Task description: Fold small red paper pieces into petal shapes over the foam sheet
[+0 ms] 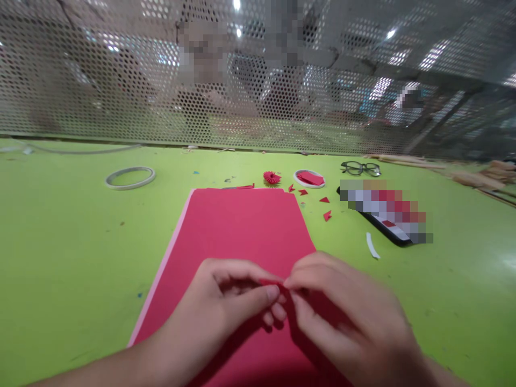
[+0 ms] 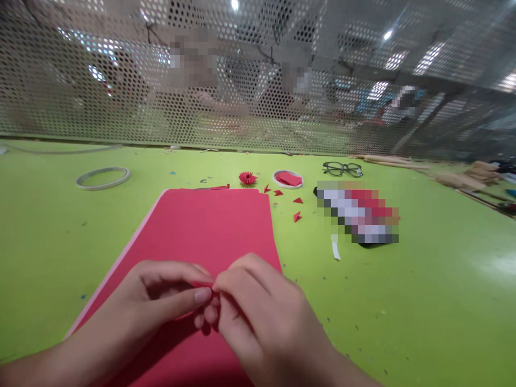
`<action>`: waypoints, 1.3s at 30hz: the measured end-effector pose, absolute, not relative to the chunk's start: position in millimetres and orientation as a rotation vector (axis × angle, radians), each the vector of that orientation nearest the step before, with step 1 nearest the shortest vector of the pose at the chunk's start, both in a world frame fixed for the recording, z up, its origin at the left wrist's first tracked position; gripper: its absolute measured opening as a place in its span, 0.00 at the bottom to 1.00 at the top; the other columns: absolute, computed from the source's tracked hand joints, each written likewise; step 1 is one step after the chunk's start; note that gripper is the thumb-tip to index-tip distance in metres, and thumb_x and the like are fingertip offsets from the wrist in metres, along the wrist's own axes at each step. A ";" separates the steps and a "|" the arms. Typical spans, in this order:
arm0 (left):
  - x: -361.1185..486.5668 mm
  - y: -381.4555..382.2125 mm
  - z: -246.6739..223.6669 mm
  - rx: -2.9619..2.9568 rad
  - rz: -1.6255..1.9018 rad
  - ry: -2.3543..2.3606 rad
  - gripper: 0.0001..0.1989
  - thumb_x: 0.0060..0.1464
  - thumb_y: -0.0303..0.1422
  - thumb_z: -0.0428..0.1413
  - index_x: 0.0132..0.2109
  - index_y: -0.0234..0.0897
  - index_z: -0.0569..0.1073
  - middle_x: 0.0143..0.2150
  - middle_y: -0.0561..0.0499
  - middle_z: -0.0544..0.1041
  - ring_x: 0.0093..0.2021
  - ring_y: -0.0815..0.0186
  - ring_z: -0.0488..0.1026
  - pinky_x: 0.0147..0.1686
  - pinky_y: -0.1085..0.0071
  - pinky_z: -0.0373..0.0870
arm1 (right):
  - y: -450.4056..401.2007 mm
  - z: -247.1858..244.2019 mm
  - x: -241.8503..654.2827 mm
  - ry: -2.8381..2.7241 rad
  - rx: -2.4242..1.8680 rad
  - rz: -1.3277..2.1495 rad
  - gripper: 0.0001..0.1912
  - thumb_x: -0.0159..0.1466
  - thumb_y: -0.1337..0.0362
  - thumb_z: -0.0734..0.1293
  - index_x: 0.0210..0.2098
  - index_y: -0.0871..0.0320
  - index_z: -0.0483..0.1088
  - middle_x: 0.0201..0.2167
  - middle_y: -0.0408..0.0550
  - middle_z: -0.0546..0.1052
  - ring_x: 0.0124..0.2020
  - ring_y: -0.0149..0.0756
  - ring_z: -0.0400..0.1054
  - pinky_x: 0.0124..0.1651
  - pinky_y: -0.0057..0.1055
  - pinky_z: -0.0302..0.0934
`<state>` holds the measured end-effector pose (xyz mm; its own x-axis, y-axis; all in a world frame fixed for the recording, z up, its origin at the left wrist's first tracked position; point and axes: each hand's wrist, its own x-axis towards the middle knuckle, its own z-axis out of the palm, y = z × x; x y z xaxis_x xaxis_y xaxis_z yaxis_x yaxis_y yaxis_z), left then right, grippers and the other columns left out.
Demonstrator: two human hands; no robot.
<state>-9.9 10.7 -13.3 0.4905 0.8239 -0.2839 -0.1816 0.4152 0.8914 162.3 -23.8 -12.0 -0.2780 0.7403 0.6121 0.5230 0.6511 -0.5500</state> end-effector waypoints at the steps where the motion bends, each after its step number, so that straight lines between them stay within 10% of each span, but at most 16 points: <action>1: -10.7 11.5 -13.7 0.918 0.724 0.798 0.05 0.48 0.26 0.65 0.26 0.31 0.83 0.22 0.49 0.82 0.25 0.68 0.75 0.30 0.74 0.73 | -24.2 -10.7 162.5 -2.005 -0.982 0.222 0.13 0.64 0.79 0.62 0.30 0.56 0.69 0.27 0.42 0.77 0.28 0.27 0.73 0.35 0.19 0.67; 17: -15.5 14.9 -16.7 0.669 0.701 0.616 0.04 0.47 0.28 0.69 0.31 0.30 0.85 0.26 0.49 0.83 0.29 0.69 0.77 0.37 0.75 0.75 | -21.5 3.2 160.4 -2.273 -0.933 -0.409 0.28 0.67 0.81 0.54 0.18 0.61 0.74 0.17 0.50 0.78 0.17 0.35 0.72 0.22 0.30 0.65; 29: -9.8 10.4 -13.8 0.888 0.800 0.821 0.07 0.49 0.28 0.67 0.25 0.32 0.82 0.22 0.48 0.82 0.24 0.67 0.76 0.30 0.72 0.74 | -23.3 -4.3 157.6 -1.319 -1.214 1.283 0.07 0.61 0.69 0.67 0.27 0.54 0.73 0.25 0.43 0.82 0.29 0.34 0.79 0.34 0.26 0.75; 39: -8.0 9.3 -7.9 0.957 0.750 0.824 0.07 0.45 0.27 0.69 0.22 0.32 0.83 0.21 0.47 0.82 0.23 0.67 0.76 0.28 0.74 0.74 | -20.3 0.9 164.2 -1.178 -1.214 1.543 0.08 0.58 0.73 0.70 0.24 0.56 0.75 0.22 0.40 0.82 0.27 0.30 0.78 0.31 0.23 0.71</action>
